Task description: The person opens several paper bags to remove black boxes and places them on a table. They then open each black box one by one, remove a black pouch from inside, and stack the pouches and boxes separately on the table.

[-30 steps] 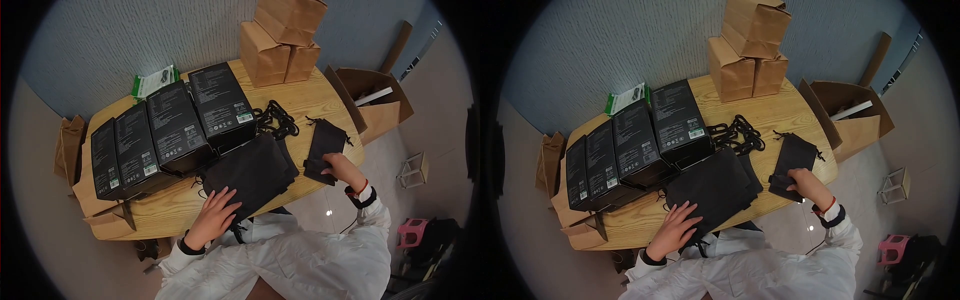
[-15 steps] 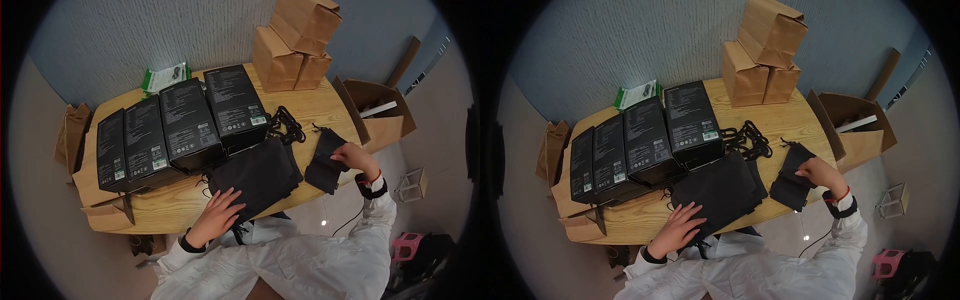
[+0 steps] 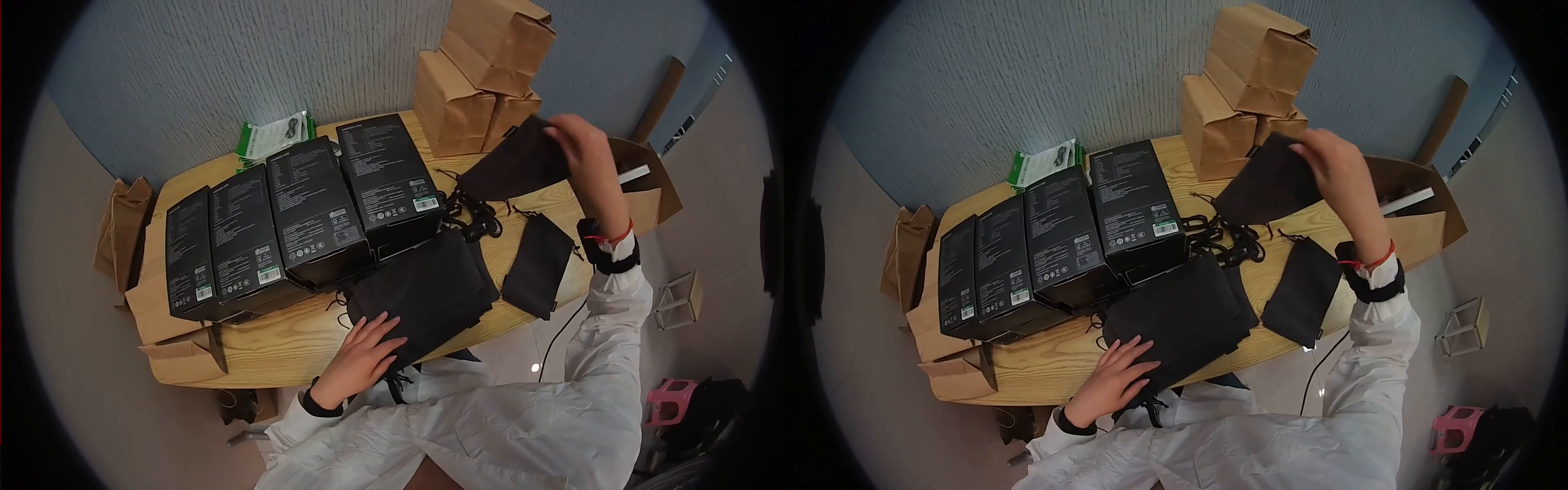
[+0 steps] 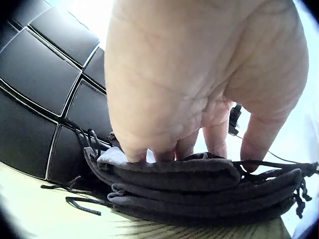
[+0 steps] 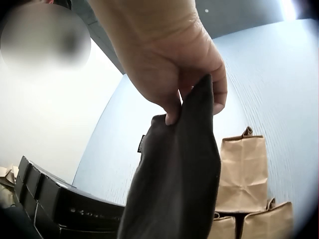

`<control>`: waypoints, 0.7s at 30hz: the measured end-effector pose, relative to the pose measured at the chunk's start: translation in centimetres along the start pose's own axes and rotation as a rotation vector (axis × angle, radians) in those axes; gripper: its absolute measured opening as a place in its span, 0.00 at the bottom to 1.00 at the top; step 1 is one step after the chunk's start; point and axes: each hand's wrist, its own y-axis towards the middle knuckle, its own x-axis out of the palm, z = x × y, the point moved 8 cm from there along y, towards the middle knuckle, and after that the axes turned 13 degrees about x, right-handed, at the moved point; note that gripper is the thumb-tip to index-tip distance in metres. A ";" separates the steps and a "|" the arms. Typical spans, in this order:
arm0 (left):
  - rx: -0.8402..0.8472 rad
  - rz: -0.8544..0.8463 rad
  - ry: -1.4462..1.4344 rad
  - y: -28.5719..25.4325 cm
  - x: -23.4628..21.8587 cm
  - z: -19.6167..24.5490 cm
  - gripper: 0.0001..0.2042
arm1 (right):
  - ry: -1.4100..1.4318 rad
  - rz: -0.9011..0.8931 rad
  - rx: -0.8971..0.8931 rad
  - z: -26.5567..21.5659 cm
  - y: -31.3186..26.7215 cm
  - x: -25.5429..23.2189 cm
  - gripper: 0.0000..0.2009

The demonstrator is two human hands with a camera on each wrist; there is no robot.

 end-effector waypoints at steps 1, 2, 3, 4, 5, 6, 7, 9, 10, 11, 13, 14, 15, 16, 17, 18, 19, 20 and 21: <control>0.010 0.002 -0.007 0.0 0.0 0.0 0.15 | 0.003 0.000 -0.004 -0.3 0.2 0.0 0.06; 0.006 0.005 -0.007 0.0 0.0 0.0 0.15 | -0.017 0.047 -0.034 -0.9 0.4 -0.5 0.06; 0.003 0.002 -0.006 0.0 0.0 0.0 0.15 | -0.038 0.094 -0.060 -1.5 0.4 -0.9 0.06; 0.004 -0.006 -0.004 0.0 0.0 0.0 0.15 | -0.046 0.021 -0.062 -2.1 0.3 -0.2 0.06; 0.008 -0.012 -0.004 0.0 -0.1 -0.1 0.15 | -0.048 0.024 -0.055 -1.9 0.2 0.2 0.06; 0.010 -0.013 0.005 0.0 -0.1 -0.1 0.15 | -0.078 0.015 -0.077 -1.7 0.0 0.9 0.06; 0.010 -0.008 0.011 0.1 0.0 -0.1 0.16 | -0.110 0.001 -0.105 -1.7 -0.2 1.4 0.06; 0.015 -0.007 0.007 0.0 0.0 0.1 0.15 | -0.022 0.061 -0.052 -1.2 -0.3 0.1 0.06; 0.015 0.002 0.009 0.0 -0.1 0.1 0.15 | 0.071 0.123 -0.008 -0.8 -0.1 -1.1 0.06; 0.010 0.007 0.009 0.0 -0.1 0.0 0.15 | 0.122 0.193 0.078 -0.3 -0.1 -3.2 0.07; 0.000 0.005 -0.003 -0.1 0.0 0.0 0.15 | 0.398 0.002 0.266 -0.3 -1.1 -3.9 0.07; -0.004 0.006 -0.002 -0.1 -0.1 0.0 0.15 | 0.308 -0.070 0.183 -1.3 -1.7 -4.1 0.07; -0.001 0.006 0.002 -0.1 -0.2 0.0 0.15 | 0.341 -0.151 0.142 -2.1 -2.2 -3.9 0.06; 0.002 0.005 0.005 -0.1 -0.3 0.1 0.15 | 0.374 -0.233 0.100 -2.8 -2.9 -3.6 0.06; -0.004 0.004 0.002 -0.1 -0.2 0.0 0.15 | 0.404 -0.288 0.136 -3.2 -3.7 -3.4 0.06; 0.002 0.006 0.003 0.0 -0.2 0.0 0.15 | 0.408 -0.295 0.139 -4.0 -4.2 -3.8 0.06; 0.007 0.007 0.006 0.0 -0.2 0.0 0.14 | 0.397 -0.373 0.107 -5.5 -4.8 -4.0 0.06; -0.001 0.003 0.005 -0.1 -0.2 -0.1 0.14 | 0.387 -0.448 0.075 -6.6 -5.3 -4.0 0.06; 0.000 -0.001 0.004 -0.1 -0.2 -0.1 0.15 | 0.420 -0.491 0.042 -7.3 -5.7 -4.1 0.06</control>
